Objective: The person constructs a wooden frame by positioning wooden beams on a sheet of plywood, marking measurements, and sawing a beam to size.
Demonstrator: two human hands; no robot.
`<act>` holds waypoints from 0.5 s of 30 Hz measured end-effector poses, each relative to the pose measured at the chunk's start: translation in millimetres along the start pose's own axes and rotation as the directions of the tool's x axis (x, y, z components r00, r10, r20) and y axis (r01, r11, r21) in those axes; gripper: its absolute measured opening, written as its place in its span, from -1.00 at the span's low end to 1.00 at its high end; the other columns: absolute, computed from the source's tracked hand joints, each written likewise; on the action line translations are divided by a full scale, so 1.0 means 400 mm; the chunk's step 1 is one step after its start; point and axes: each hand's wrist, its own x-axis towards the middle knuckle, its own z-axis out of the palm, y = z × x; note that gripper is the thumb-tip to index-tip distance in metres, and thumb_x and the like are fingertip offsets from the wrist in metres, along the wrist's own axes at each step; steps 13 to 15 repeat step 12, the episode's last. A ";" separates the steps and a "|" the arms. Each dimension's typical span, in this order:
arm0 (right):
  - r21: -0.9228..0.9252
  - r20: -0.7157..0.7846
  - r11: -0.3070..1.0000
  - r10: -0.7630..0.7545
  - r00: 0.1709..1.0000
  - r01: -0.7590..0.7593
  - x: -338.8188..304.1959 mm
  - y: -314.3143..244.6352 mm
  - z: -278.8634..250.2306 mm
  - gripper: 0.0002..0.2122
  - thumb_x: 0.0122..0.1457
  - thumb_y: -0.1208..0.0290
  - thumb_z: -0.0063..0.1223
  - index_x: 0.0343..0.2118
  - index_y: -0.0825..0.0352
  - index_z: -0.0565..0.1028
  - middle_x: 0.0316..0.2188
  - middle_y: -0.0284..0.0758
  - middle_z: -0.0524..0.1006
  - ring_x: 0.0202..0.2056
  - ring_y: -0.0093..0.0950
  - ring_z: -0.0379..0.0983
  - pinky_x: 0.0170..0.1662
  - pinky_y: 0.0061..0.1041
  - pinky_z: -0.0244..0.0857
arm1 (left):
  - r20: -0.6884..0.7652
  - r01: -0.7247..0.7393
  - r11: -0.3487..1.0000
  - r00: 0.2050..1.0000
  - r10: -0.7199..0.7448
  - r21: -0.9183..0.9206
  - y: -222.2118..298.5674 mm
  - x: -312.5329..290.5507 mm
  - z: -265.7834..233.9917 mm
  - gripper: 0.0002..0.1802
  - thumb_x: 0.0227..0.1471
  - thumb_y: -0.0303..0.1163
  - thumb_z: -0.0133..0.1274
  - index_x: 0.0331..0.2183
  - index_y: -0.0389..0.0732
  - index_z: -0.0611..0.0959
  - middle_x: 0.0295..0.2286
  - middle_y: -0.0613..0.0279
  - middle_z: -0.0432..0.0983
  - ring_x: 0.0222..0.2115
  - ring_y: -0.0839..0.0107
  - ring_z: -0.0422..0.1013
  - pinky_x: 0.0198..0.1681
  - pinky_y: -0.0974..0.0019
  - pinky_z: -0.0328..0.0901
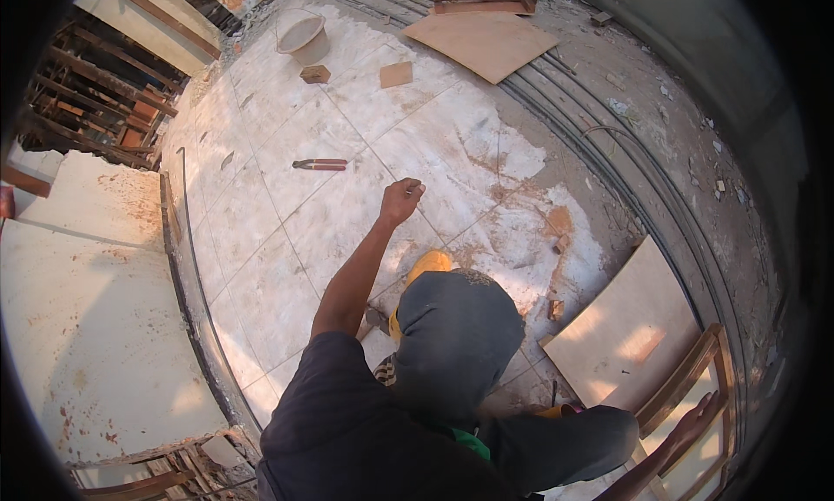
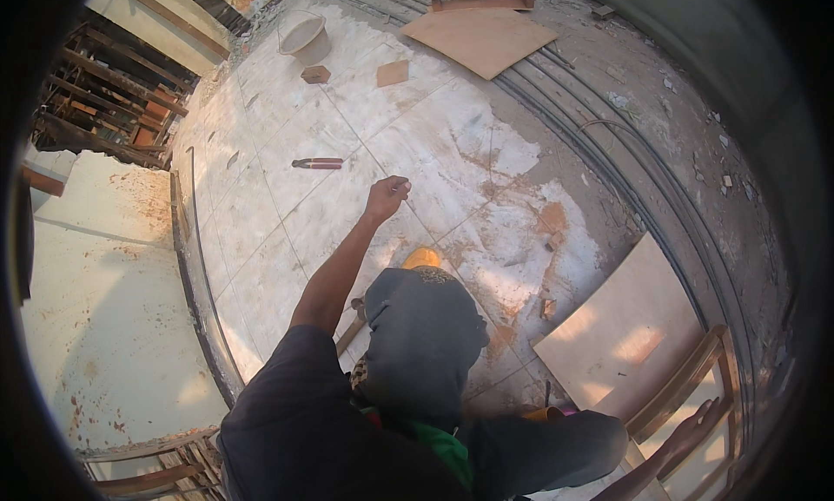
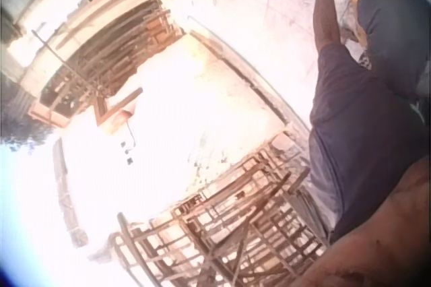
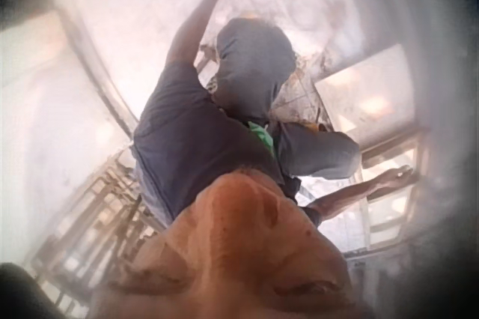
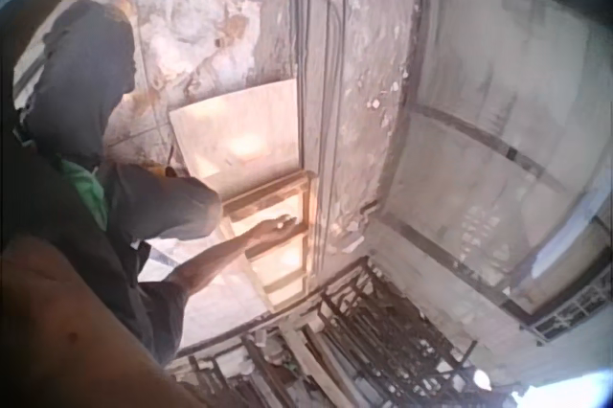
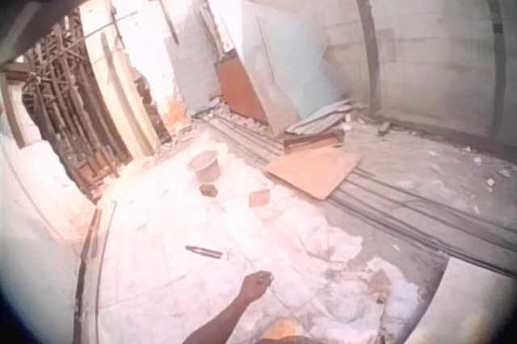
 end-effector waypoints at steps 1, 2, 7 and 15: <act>-0.016 0.017 0.999 -0.034 0.999 0.034 0.050 -0.052 -0.003 -0.50 0.36 0.07 -0.15 0.14 0.41 0.39 0.13 -0.05 0.40 0.14 -0.23 0.34 0.16 -0.31 0.27 | -0.093 0.054 0.998 0.994 -0.052 0.020 -0.069 0.028 -0.026 -0.62 0.11 -0.18 0.12 -0.22 -0.33 0.67 -0.35 -0.07 0.64 -0.36 0.20 0.60 -0.25 0.24 0.45; -0.027 0.046 0.997 -0.066 0.997 0.067 0.087 -0.118 0.002 -0.50 0.36 0.08 -0.14 0.15 0.42 0.38 0.12 -0.03 0.41 0.14 -0.22 0.35 0.14 -0.31 0.30 | -0.169 0.066 0.993 0.984 -0.049 0.097 -0.142 0.065 -0.080 -0.62 0.10 -0.18 0.11 -0.24 -0.33 0.67 -0.37 -0.07 0.64 -0.34 0.14 0.60 -0.23 0.19 0.45; 0.183 0.252 0.907 -0.416 0.874 0.379 0.195 -0.767 0.219 -0.58 0.33 0.22 -0.07 0.11 0.43 0.40 0.00 -0.12 0.47 -0.01 -0.27 0.45 -0.09 -0.35 0.42 | -0.568 0.259 0.932 0.820 -0.074 0.252 -0.500 0.199 -0.386 -0.70 0.13 -0.29 0.03 -0.17 -0.29 0.62 -0.33 -0.04 0.56 -0.29 0.00 0.50 -0.19 0.05 0.37; 0.275 0.515 0.688 -0.695 0.501 0.671 0.137 -1.546 0.514 -0.59 0.29 0.23 -0.01 0.09 0.40 0.42 0.08 -0.08 0.42 0.07 -0.10 0.38 0.07 -0.16 0.27 | -0.772 0.699 0.667 0.564 -0.294 0.257 -0.745 0.336 -0.528 -0.47 0.10 -0.30 0.06 0.10 -0.21 0.41 0.04 -0.01 0.35 0.01 -0.06 0.32 0.02 -0.02 0.28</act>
